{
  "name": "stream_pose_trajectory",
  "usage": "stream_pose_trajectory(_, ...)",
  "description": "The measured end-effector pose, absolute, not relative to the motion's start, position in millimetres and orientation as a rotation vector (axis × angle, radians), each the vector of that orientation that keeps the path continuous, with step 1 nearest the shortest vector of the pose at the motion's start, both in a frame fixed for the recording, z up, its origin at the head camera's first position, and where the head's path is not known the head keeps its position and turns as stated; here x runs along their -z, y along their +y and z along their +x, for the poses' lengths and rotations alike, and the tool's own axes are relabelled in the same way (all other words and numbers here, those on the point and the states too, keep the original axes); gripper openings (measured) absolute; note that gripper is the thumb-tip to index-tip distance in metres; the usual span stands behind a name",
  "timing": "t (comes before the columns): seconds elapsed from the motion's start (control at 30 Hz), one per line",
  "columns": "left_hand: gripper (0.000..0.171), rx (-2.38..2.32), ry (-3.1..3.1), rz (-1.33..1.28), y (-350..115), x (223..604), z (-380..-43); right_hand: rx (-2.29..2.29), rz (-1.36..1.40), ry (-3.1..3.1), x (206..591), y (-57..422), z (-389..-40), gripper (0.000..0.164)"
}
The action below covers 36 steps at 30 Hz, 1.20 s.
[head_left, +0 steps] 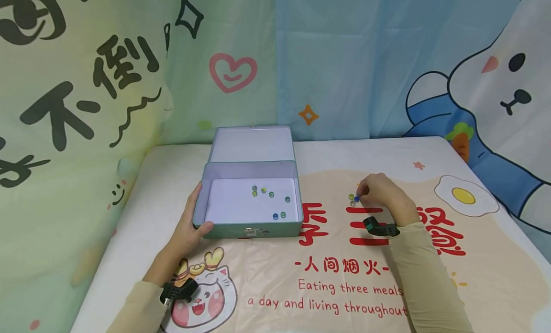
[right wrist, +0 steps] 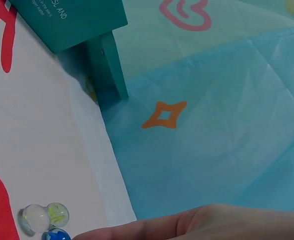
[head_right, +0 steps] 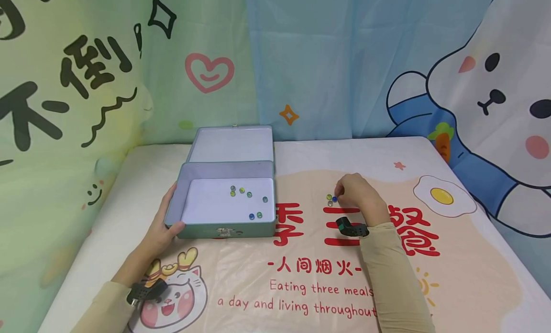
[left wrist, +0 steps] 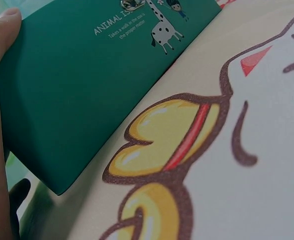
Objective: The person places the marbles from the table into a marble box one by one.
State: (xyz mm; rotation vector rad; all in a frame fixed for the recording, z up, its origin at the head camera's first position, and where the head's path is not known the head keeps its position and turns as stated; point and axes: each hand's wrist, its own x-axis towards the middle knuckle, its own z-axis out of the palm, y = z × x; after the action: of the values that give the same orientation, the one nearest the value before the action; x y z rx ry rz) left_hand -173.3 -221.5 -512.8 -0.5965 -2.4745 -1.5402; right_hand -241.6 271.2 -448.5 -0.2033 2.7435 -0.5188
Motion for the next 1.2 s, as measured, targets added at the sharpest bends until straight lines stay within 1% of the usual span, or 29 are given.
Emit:
stream_pose_trajectory(0.77, 0.098, 1.541, -2.489, -0.596, -221.1, 510.6, -172.4, 0.552, -0.158, 2.828, 463.9, 271.5, -252.4, 0.02)
stream_pose_trajectory(1.2, 0.097, 1.546, -2.48, -0.603, -221.7, 511.9, -172.9, 0.535, -0.16, 2.883, 465.6, 259.5, -251.0, 0.022)
